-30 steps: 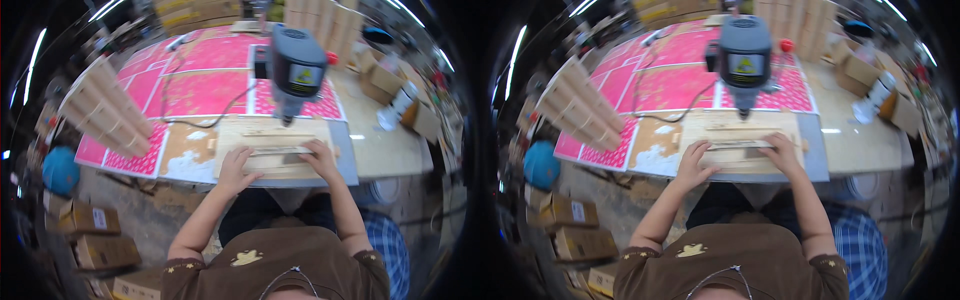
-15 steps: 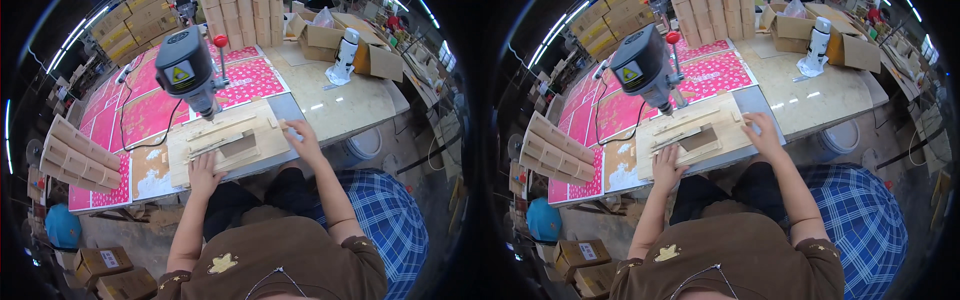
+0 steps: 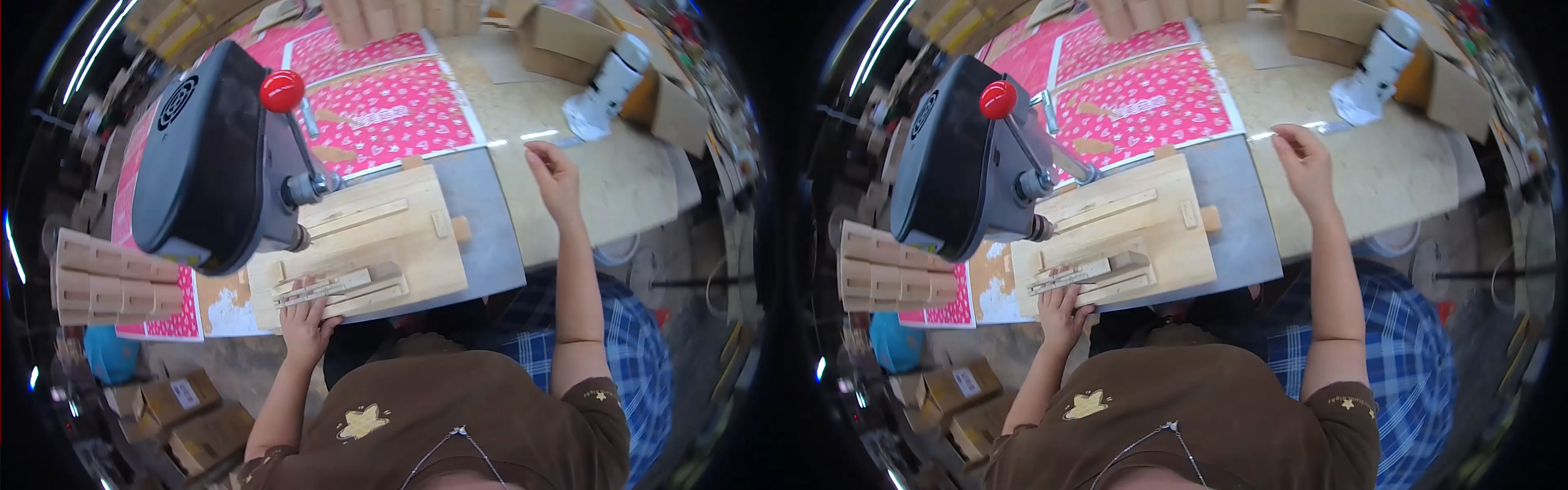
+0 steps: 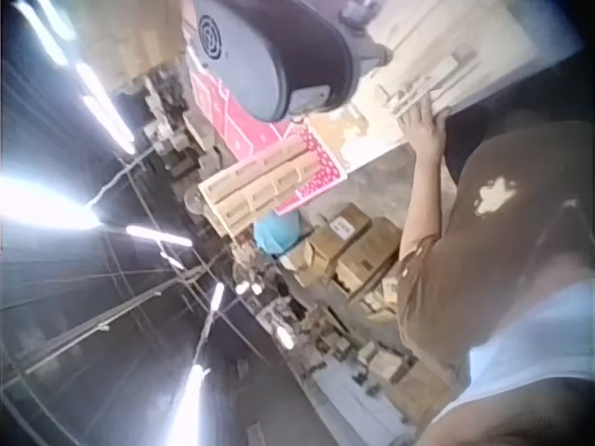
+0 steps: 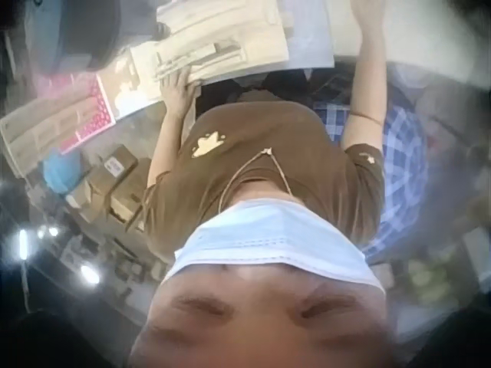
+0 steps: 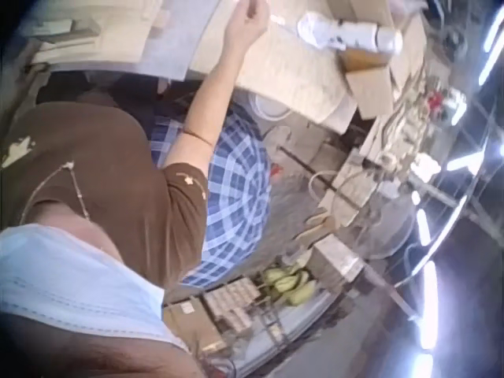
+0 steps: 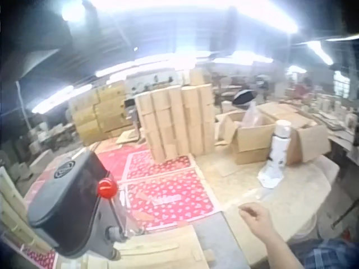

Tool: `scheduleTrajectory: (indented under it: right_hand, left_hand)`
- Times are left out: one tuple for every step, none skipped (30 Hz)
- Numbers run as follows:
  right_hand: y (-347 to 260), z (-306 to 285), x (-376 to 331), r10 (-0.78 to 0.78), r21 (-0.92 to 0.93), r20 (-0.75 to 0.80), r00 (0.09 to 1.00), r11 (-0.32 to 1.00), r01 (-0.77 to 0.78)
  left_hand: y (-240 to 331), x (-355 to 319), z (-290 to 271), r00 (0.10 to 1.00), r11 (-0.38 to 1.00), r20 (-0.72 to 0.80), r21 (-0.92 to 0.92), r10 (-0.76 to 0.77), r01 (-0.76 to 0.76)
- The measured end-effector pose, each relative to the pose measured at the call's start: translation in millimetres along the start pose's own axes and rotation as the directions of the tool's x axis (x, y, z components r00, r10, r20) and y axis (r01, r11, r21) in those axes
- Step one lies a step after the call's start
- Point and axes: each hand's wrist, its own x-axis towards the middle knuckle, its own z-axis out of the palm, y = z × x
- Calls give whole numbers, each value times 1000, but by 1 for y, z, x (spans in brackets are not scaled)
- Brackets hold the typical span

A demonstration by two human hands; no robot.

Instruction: Drilling holes into wooden cylindrical components using a drill press.

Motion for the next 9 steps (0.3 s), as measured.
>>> scheduleTrajectory:
  right_hand:
    - [5,1,19,-25,-12,26,999,1000,25]
    - [5,1,35,-14,4,84,996,1000,14]
    - [2,-3,48,12,21,91,996,1000,-14]
    - [3,-5,61,34,41,94,995,998,-38]
    - [7,-7,71,41,52,134,990,998,-48]
    - [12,-10,80,45,53,172,984,997,-55]
    - [19,-15,91,44,50,196,980,997,-55]
    - [31,-18,98,73,16,241,968,997,-79]
    - [39,-17,104,86,6,284,955,996,-91]
  left_hand:
    - [1,-3,-1,1000,1000,-4,2,17,-17]
    - [2,-4,-1,1000,1000,-12,-5,-6,6]
    - [4,-3,-2,998,998,0,-4,-58,58]
    - [7,-1,-4,998,998,30,27,-61,60]
    - [11,0,-8,996,997,63,58,-58,54]
    - [12,-2,-8,993,994,71,64,-91,87]
    - [13,0,-7,992,992,66,65,-110,105]
    - [16,-4,-9,982,981,112,132,-155,139]
    - [22,-5,-15,969,965,145,198,-199,169]
